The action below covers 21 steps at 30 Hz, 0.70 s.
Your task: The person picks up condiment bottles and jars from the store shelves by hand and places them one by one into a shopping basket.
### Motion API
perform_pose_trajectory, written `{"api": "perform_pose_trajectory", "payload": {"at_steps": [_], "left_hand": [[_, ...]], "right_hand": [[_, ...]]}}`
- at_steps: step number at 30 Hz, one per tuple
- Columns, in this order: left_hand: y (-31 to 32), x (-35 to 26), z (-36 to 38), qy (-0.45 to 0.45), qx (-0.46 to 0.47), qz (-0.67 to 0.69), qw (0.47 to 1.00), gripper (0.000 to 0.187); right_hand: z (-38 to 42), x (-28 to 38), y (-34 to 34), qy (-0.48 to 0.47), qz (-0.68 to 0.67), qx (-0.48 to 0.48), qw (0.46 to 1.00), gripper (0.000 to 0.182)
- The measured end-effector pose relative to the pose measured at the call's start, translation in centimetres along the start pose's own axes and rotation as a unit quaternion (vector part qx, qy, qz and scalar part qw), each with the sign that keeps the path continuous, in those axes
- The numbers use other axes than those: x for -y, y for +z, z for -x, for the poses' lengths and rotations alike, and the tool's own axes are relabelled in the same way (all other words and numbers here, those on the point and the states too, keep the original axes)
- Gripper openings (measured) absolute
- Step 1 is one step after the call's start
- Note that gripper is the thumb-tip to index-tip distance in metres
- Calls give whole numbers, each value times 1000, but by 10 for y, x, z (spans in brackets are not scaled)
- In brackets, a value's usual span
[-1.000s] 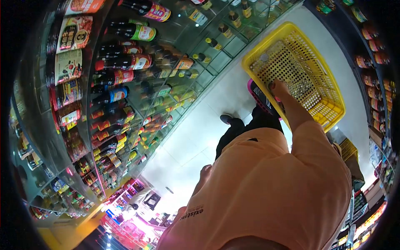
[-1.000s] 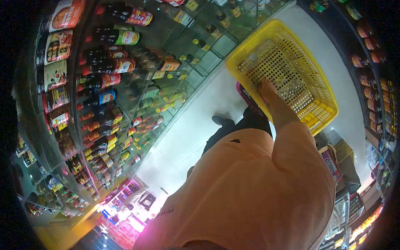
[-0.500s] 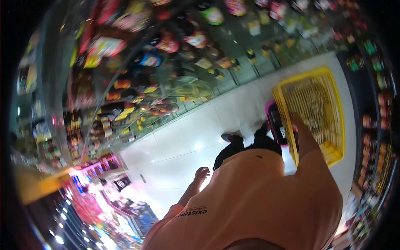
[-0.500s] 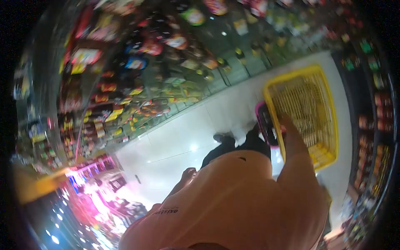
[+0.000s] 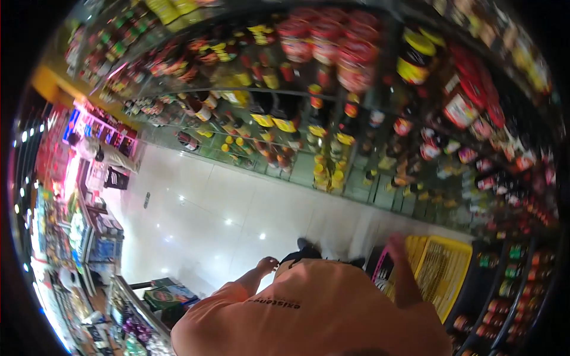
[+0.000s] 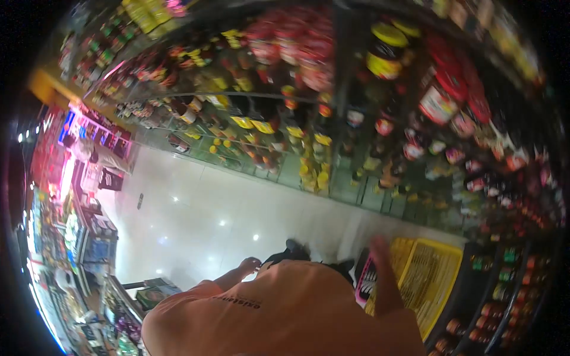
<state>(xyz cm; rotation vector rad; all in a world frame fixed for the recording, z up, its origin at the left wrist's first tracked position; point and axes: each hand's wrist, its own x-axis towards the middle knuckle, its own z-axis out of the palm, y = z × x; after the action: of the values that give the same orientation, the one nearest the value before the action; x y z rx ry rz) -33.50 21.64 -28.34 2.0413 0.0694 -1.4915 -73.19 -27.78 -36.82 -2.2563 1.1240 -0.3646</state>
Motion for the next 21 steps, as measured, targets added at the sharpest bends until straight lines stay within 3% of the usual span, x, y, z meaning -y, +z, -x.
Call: {"api": "perform_pose_trajectory", "payload": {"at_steps": [1, 3, 4, 5, 6, 8, 12, 14, 16, 18, 20, 21], "left_hand": [[-10, 0, -4, 11, -7, 13, 1000, 29], [-35, 1, -11, 25, -20, 41, 999, 29], [-47, 2, -13, 51, -32, 75, 995, 29], [-59, 7, -13, 73, -42, 107, 991, 29], [-69, 10, -13, 74, -43, 117, 989, 29], [-91, 9, -14, 54, -102, 128, 985, 28], [-122, 62, -31, 15, -134, 240, 961, 28], [-126, 94, -43, -36, -133, 271, 953, 27], [-128, 125, -51, -79, -95, 295, 948, 25], [-124, 131, -45, -109, -111, 257, 954, 24], [-128, 134, -47, -106, -57, 295, 948, 23], [-128, 122, -44, -114, -78, 302, 943, 23]], "right_hand": [[-5, -8, 45, 128, -204, 121, 963, 21], [-9, 82, 59, 121, -290, 261, 913, 19], [-12, 113, 81, 60, -166, 242, 954, 32], [-15, 204, 46, 92, -102, 299, 944, 33], [-13, 232, 58, 98, -114, 312, 938, 31], [-20, 253, 95, -10, -33, 355, 934, 30], [-56, 291, 127, -75, 3, 418, 905, 32], [-76, 331, 110, -11, -23, 369, 929, 32], [-106, 299, 142, 34, -32, 328, 944, 26], [-135, 307, 136, 201, -106, 341, 912, 21], [-157, 297, 144, 243, -113, 338, 902, 19], [-164, 288, 149, 285, -119, 335, 890, 17]]}}
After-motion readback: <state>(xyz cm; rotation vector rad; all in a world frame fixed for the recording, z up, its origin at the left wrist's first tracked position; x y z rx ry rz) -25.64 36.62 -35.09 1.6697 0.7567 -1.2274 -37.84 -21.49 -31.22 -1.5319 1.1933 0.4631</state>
